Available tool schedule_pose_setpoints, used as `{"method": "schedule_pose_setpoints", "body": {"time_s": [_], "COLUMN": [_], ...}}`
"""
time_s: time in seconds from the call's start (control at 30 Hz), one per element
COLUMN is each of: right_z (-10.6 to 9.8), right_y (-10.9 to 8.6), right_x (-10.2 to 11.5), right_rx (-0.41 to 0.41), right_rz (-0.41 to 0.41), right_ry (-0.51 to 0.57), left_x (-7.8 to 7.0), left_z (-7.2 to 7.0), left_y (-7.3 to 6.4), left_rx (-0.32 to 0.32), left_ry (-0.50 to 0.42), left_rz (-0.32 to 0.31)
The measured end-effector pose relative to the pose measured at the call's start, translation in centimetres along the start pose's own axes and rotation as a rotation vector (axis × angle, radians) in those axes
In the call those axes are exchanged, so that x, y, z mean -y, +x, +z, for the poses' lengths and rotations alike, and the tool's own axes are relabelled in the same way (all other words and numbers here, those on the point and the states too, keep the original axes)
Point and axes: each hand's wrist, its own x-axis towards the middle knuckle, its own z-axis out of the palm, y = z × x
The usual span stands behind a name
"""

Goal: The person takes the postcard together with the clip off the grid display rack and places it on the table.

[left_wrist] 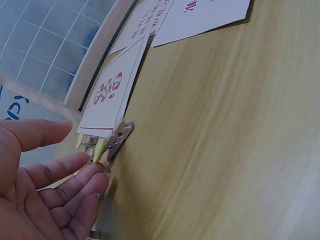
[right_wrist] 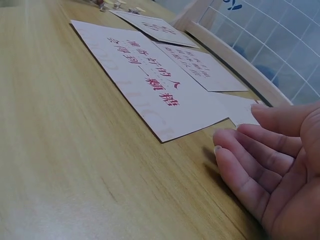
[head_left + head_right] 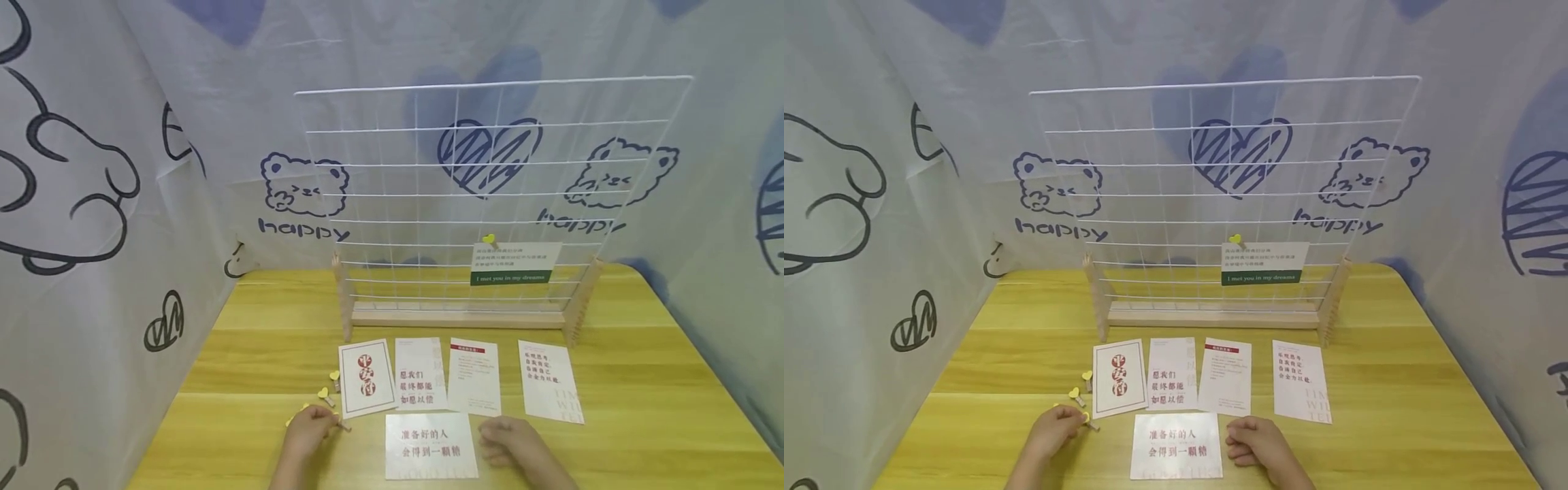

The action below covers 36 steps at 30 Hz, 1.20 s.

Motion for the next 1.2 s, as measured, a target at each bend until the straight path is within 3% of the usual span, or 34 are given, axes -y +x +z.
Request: {"method": "schedule_pose_setpoints", "body": {"time_s": [0.23,0.43,0.67,0.87,0.9,1.0,1.1,1.2], "right_z": [-0.1,-0.7,-1.7,-3.9,-4.5,-6.8,-7.6,-7.3], "right_y": [0.2,0.6,1.1,1.7,2.0,3.4,3.7,2.9], "right_x": [1.1,2.6,4.9,6.7,6.8,6.0,6.7,8.6], "right_rx": [-0.056,-0.084,-0.185,-0.237,-0.228,-0.188,-0.2,-0.254], "right_rz": [0.014,-0.017,-0.037,-0.129,-0.164,-0.284,-0.316,-0.284], "right_ry": [0.009,0.034,0.055,-0.129,-0.152,-0.086,-0.107,-0.164], "left_x": [-0.4,-1.6,-4.6,-7.8,-8.3,-9.7,-11.1,-12.3], "left_z": [-0.3,0.0,0.4,1.0,1.1,1.4,1.8,2.3], "left_y": [0.2,0.8,2.2,3.4,3.6,4.0,4.5,4.8], "left_rx": [-0.018,-0.027,-0.028,0.029,0.038,0.069,0.092,0.126], "left_ry": [0.02,-0.053,-0.124,-0.207,-0.202,-0.171,-0.137,-0.137], "left_rz": [0.008,0.049,0.106,0.166,0.179,0.219,0.268,0.326]}}
